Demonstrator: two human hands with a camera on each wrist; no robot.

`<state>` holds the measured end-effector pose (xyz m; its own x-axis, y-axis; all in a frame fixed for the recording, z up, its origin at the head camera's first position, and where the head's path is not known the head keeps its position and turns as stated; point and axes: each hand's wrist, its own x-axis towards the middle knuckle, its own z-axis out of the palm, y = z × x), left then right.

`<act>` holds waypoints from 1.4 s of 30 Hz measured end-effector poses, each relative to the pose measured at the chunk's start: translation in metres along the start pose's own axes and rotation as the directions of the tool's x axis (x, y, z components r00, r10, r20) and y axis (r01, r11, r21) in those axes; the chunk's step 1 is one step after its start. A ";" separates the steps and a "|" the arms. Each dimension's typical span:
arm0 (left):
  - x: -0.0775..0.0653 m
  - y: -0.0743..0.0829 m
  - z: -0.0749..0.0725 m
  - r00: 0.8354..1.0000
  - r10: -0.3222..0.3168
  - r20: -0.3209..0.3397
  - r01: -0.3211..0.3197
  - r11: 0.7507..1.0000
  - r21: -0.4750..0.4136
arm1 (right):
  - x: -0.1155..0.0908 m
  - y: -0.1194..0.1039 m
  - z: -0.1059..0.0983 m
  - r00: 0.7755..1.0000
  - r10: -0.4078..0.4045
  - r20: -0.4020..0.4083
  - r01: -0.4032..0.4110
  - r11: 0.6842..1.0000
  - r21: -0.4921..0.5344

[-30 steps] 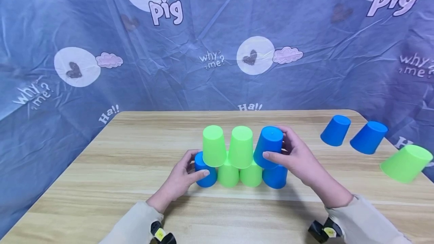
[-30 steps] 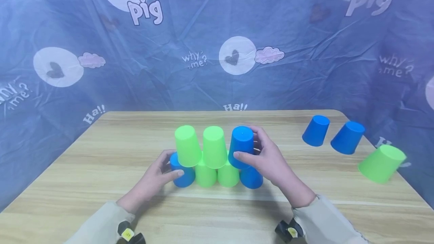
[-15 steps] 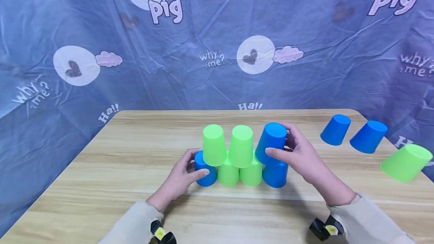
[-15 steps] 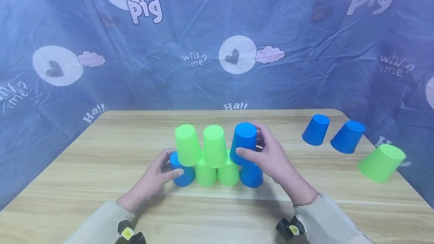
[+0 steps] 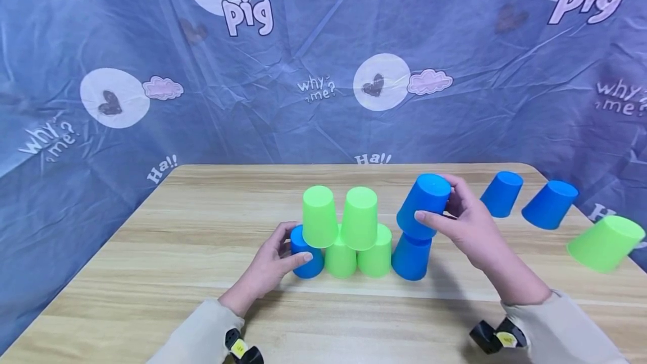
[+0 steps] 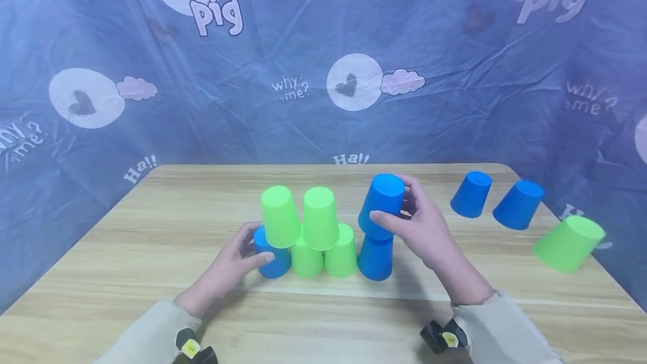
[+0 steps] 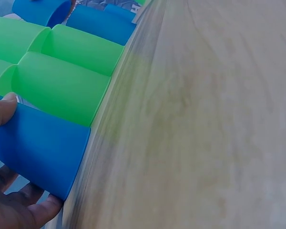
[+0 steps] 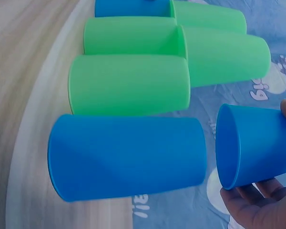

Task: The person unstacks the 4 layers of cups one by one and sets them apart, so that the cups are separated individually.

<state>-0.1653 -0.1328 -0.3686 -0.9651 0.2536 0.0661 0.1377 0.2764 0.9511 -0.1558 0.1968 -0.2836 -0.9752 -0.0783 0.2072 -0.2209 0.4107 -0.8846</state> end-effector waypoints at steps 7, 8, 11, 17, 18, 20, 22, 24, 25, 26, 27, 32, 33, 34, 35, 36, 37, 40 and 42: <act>0.000 -0.001 0.000 1.000 0.003 0.007 -0.003 1.000 -0.004 | 0.002 0.012 -0.019 0.997 -0.010 -0.078 0.009 1.000 -0.009; 0.000 -0.001 0.000 1.000 0.000 0.007 0.000 1.000 -0.005 | 0.002 0.015 -0.022 0.996 -0.008 -0.086 0.006 1.000 -0.020; 0.000 -0.001 0.000 1.000 0.001 0.006 -0.001 1.000 -0.008 | 0.003 0.022 -0.032 0.995 0.002 -0.103 -0.007 0.998 -0.057; 0.000 -0.001 0.000 1.000 0.006 0.014 -0.006 1.000 -0.005 | 0.000 0.035 -0.049 0.987 0.047 -0.155 -0.063 0.993 -0.101; 0.000 -0.001 0.000 1.000 0.007 0.015 -0.007 1.000 -0.005 | -0.001 0.037 -0.052 0.984 0.054 -0.168 -0.072 0.992 -0.102; 0.000 -0.001 0.000 1.000 0.007 0.015 -0.006 1.000 -0.004 | -0.002 0.042 -0.058 0.979 0.059 -0.197 -0.079 0.992 -0.095; 0.001 -0.001 0.000 1.000 0.006 0.015 -0.006 1.000 -0.001 | -0.003 0.047 -0.065 0.973 0.050 -0.223 -0.064 0.996 -0.055; 0.001 0.000 0.000 1.000 0.006 0.015 -0.006 1.000 0.004 | -0.004 0.053 -0.071 0.971 0.034 -0.236 -0.033 0.999 0.008; 0.001 0.000 0.000 1.000 0.005 0.013 -0.005 1.000 0.005 | -0.004 0.056 -0.074 0.971 0.027 -0.238 -0.015 0.998 0.053; 0.001 0.000 0.000 1.000 0.005 0.012 -0.005 1.000 0.005 | -0.004 0.058 -0.077 0.970 0.024 -0.241 -0.004 0.997 0.081; 0.000 0.000 0.000 1.000 0.004 0.011 -0.004 1.000 0.004 | -0.005 0.060 -0.080 0.970 0.024 -0.241 0.004 0.993 0.117; 0.000 0.000 0.000 1.000 0.003 0.009 -0.003 1.000 0.004 | -0.008 0.062 -0.090 0.957 0.046 -0.288 -0.001 0.988 0.155; 0.000 0.000 0.000 1.000 0.004 0.010 -0.004 1.000 0.003 | -0.008 0.062 -0.092 0.952 0.051 -0.301 -0.008 0.989 0.145; 0.000 0.000 0.001 1.000 0.005 0.009 -0.005 1.000 0.002 | -0.008 0.062 -0.093 0.947 0.059 -0.315 -0.023 0.993 0.119; -0.001 0.000 0.001 1.000 0.007 0.008 -0.007 1.000 0.002 | -0.008 0.063 -0.095 0.943 0.069 -0.327 -0.042 0.995 0.089; -0.001 0.000 0.001 1.000 0.007 0.006 -0.007 1.000 0.000 | -0.007 0.067 -0.098 0.939 0.080 -0.335 -0.057 0.995 0.077; -0.002 0.000 0.001 1.000 0.006 0.004 -0.006 1.000 -0.002 | -0.003 0.082 -0.105 0.935 0.075 -0.346 -0.056 0.996 0.066; -0.002 0.000 0.002 1.000 0.003 -0.004 -0.003 1.000 -0.006 | 0.002 0.105 -0.117 0.926 0.085 -0.369 -0.054 0.994 0.093; -0.002 -0.001 0.002 1.000 0.002 -0.004 -0.002 1.000 -0.003 | 0.003 0.110 -0.120 0.918 0.101 -0.384 -0.068 0.993 0.100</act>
<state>-0.1634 -0.1316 -0.3698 -0.9657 0.2504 0.0691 0.1389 0.2727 0.9520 -0.1814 0.3512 -0.3301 -0.9114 0.3183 0.2610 -0.1551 0.3218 -0.9340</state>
